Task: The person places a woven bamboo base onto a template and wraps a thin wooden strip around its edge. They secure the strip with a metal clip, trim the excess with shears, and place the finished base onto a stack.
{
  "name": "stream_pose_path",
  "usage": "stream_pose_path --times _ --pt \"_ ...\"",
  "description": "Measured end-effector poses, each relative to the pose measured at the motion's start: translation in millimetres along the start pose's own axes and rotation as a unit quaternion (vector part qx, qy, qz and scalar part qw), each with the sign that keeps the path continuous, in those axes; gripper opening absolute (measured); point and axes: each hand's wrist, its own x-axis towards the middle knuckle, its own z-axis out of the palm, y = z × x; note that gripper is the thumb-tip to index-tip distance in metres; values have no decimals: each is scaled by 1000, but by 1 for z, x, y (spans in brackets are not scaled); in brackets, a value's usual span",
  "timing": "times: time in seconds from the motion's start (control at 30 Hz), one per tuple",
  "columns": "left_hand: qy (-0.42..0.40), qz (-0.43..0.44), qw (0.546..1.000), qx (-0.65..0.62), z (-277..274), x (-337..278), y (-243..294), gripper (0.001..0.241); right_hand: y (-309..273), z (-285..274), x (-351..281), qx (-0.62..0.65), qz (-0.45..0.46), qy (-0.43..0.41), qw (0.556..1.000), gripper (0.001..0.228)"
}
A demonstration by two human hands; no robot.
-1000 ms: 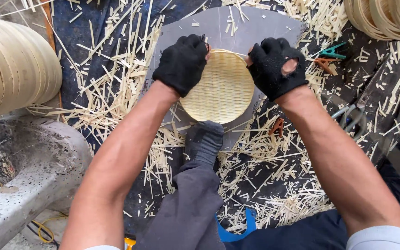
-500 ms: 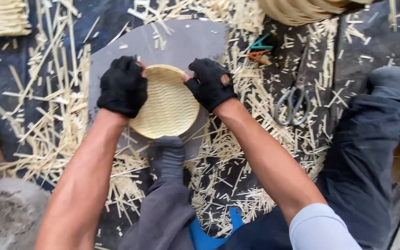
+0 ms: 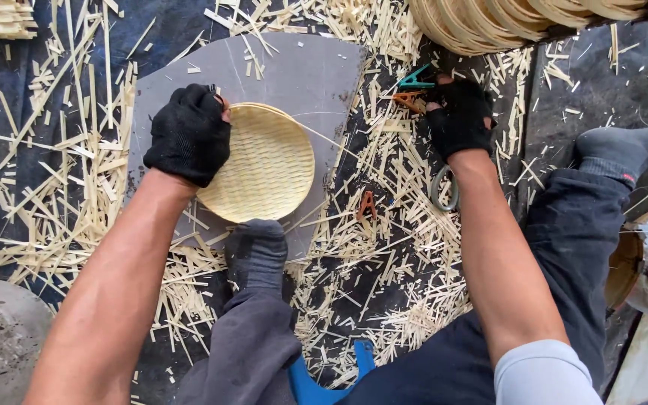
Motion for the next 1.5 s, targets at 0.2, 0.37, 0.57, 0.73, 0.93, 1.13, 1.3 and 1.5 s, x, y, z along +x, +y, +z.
stream_pose_path --times 0.2,0.37,0.57,0.73,0.93,1.13,1.3,1.5 --pt "-3 -4 1000 4 -1 0 0 9 5 -4 -26 -26 35 35 998 36" --pt "4 6 1000 9 1 -1 -3 9 34 9 -50 116 131 17 984 28" --pt "9 9 1000 23 4 -3 -5 9 36 21 -49 218 186 53 956 24" --pt "20 12 999 30 8 -3 -8 9 53 37 -45 253 187 72 946 16" --pt "31 25 998 56 13 -1 -12 11 64 40 -41 177 198 52 963 25" --pt "20 25 998 45 12 -3 -10 14 -19 3 8 -113 -68 102 986 36" --pt "10 10 1000 27 9 -1 -8 12 30 23 11 97 113 17 989 23" --pt "12 15 1000 25 7 -3 -7 12 28 6 -24 171 123 29 977 14"
